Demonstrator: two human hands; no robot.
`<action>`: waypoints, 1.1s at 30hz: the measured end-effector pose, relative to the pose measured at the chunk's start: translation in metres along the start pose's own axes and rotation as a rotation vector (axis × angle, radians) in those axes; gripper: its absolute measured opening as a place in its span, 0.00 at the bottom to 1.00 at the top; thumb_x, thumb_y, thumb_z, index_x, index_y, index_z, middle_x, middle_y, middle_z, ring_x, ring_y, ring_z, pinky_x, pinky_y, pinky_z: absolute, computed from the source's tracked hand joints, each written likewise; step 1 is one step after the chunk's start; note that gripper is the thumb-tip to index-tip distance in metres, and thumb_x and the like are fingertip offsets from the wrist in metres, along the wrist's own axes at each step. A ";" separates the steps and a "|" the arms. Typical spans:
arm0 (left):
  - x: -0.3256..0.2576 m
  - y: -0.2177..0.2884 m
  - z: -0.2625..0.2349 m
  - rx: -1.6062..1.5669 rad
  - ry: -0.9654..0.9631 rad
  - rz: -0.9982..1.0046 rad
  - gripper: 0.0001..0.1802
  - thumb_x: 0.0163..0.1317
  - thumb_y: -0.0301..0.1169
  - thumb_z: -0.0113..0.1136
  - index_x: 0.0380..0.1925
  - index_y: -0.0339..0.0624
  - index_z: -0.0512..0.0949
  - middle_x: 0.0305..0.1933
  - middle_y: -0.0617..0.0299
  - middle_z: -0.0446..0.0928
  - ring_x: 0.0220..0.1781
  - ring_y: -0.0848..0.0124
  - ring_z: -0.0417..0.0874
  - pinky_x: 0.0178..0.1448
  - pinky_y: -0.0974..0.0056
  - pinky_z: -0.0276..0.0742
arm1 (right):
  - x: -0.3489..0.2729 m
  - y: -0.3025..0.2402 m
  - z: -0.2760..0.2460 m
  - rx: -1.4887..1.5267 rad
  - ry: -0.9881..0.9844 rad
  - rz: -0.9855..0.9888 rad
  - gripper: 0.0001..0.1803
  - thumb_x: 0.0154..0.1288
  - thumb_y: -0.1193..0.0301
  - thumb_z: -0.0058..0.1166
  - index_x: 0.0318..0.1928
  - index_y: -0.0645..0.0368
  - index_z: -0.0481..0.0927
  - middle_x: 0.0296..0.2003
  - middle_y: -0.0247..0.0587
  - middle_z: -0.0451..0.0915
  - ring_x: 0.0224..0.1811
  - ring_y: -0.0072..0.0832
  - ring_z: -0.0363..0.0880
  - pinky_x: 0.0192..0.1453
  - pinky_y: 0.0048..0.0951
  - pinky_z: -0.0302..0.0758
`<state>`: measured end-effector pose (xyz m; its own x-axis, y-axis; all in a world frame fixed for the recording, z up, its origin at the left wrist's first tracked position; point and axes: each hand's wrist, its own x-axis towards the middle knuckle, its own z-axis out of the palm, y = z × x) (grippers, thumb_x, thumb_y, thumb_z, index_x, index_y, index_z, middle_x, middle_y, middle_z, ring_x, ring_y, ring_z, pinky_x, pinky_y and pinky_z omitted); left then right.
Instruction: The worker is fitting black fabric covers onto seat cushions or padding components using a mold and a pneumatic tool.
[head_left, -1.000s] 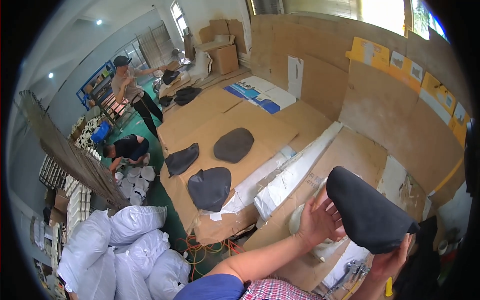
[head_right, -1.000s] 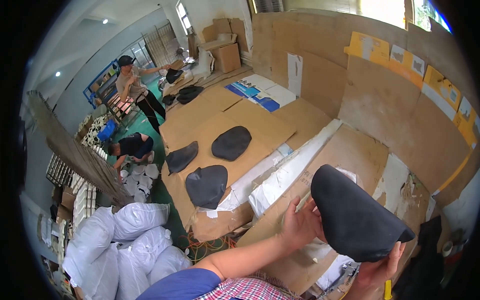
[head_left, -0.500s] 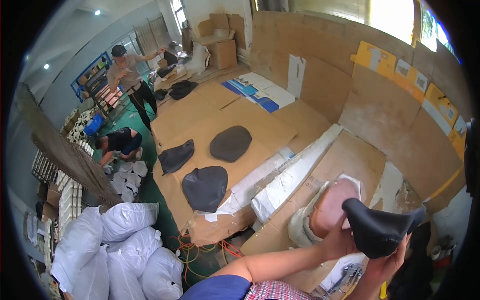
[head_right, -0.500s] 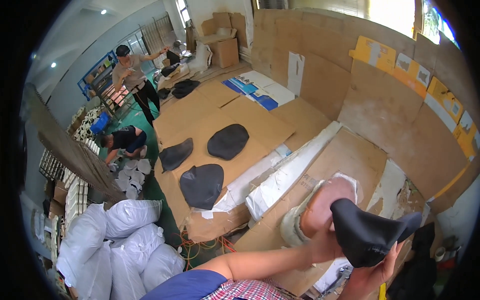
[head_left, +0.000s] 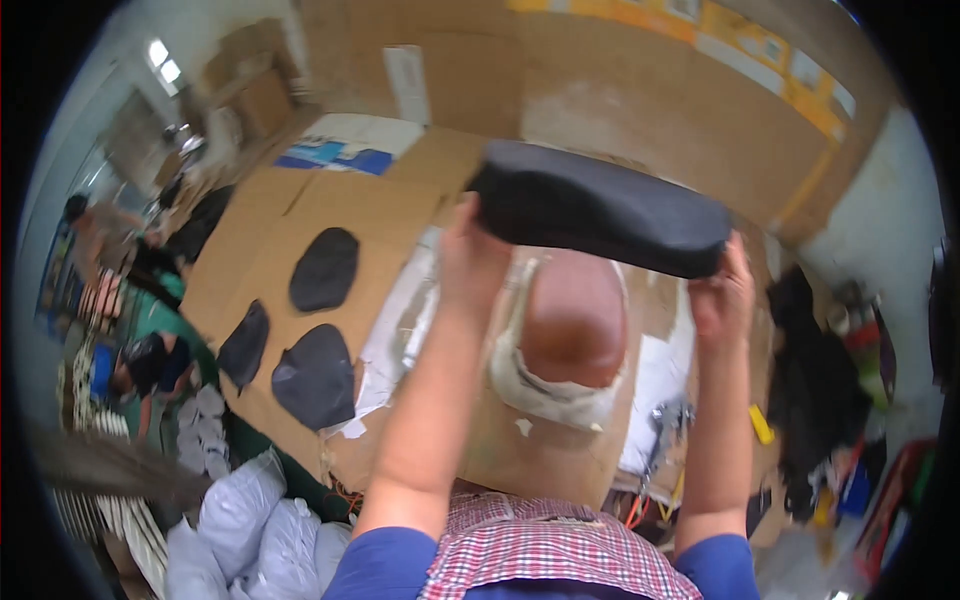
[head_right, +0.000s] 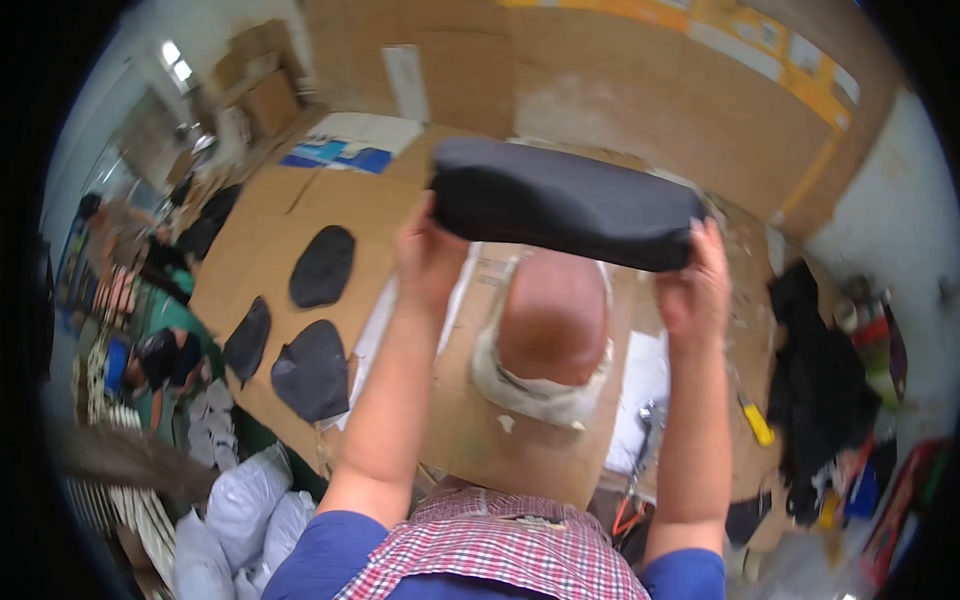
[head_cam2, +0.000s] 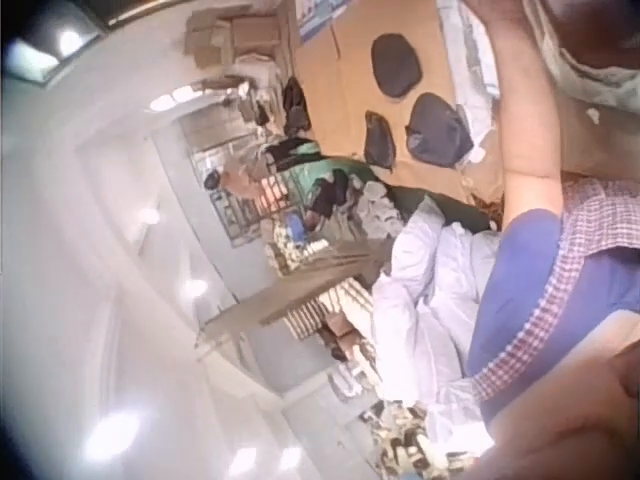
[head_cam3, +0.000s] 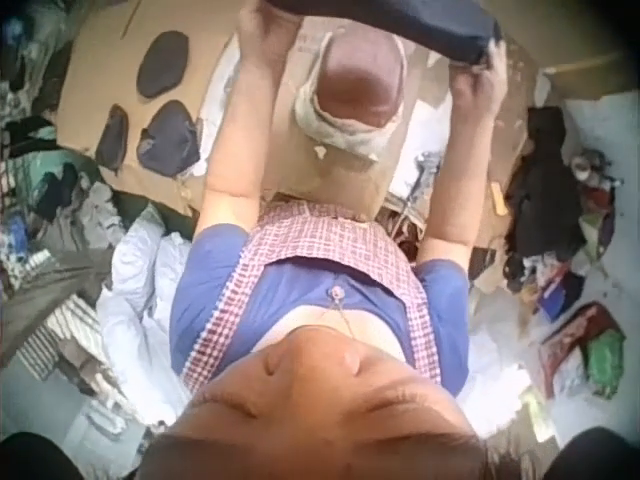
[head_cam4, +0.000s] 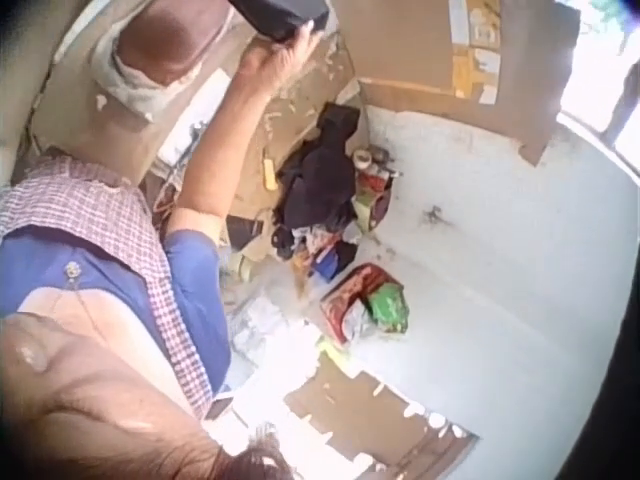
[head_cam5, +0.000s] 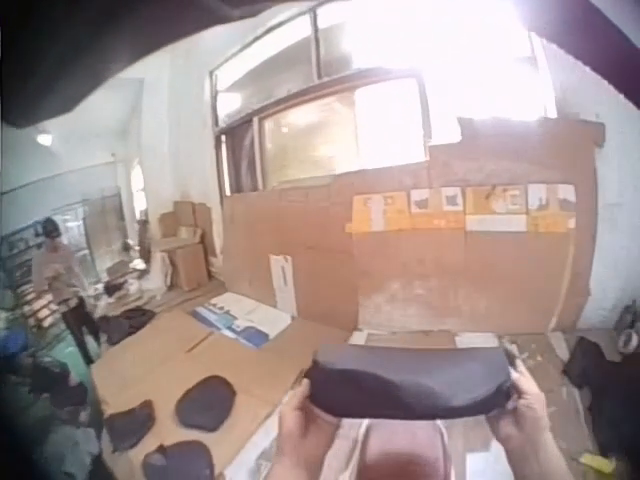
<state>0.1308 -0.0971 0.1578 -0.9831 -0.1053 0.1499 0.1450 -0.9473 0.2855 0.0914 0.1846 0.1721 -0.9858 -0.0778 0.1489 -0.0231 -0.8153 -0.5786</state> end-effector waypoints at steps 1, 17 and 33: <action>-0.008 -0.005 -0.003 -0.078 -0.036 -0.072 0.20 0.64 0.33 0.45 0.53 0.35 0.68 0.57 0.51 0.71 0.61 0.61 0.69 0.68 0.56 0.59 | -0.007 0.001 -0.014 -0.089 0.009 0.034 0.13 0.68 0.70 0.40 0.50 0.59 0.71 0.48 0.37 0.76 0.51 0.24 0.74 0.57 0.29 0.70; -0.105 -0.069 -0.154 0.643 0.902 -0.187 0.16 0.63 0.39 0.49 0.46 0.44 0.73 0.42 0.64 0.77 0.44 0.73 0.77 0.49 0.64 0.73 | -0.079 0.095 -0.177 -0.313 0.555 0.273 0.17 0.59 0.76 0.52 0.51 0.61 0.72 0.33 0.37 0.79 0.32 0.24 0.77 0.38 0.25 0.76; -0.087 -0.080 -0.177 0.791 0.634 -0.158 0.24 0.55 0.26 0.57 0.52 0.38 0.66 0.43 0.59 0.74 0.45 0.73 0.75 0.50 0.70 0.70 | 0.006 0.088 -0.228 -1.224 0.173 -0.047 0.10 0.63 0.67 0.54 0.38 0.62 0.75 0.29 0.29 0.73 0.32 0.18 0.68 0.40 0.20 0.67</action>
<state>0.1853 -0.0651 -0.0455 -0.8424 -0.3543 -0.4060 -0.1849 -0.5176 0.8354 0.0454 0.2432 -0.0605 -0.9866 0.0900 0.1358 -0.1077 0.2648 -0.9583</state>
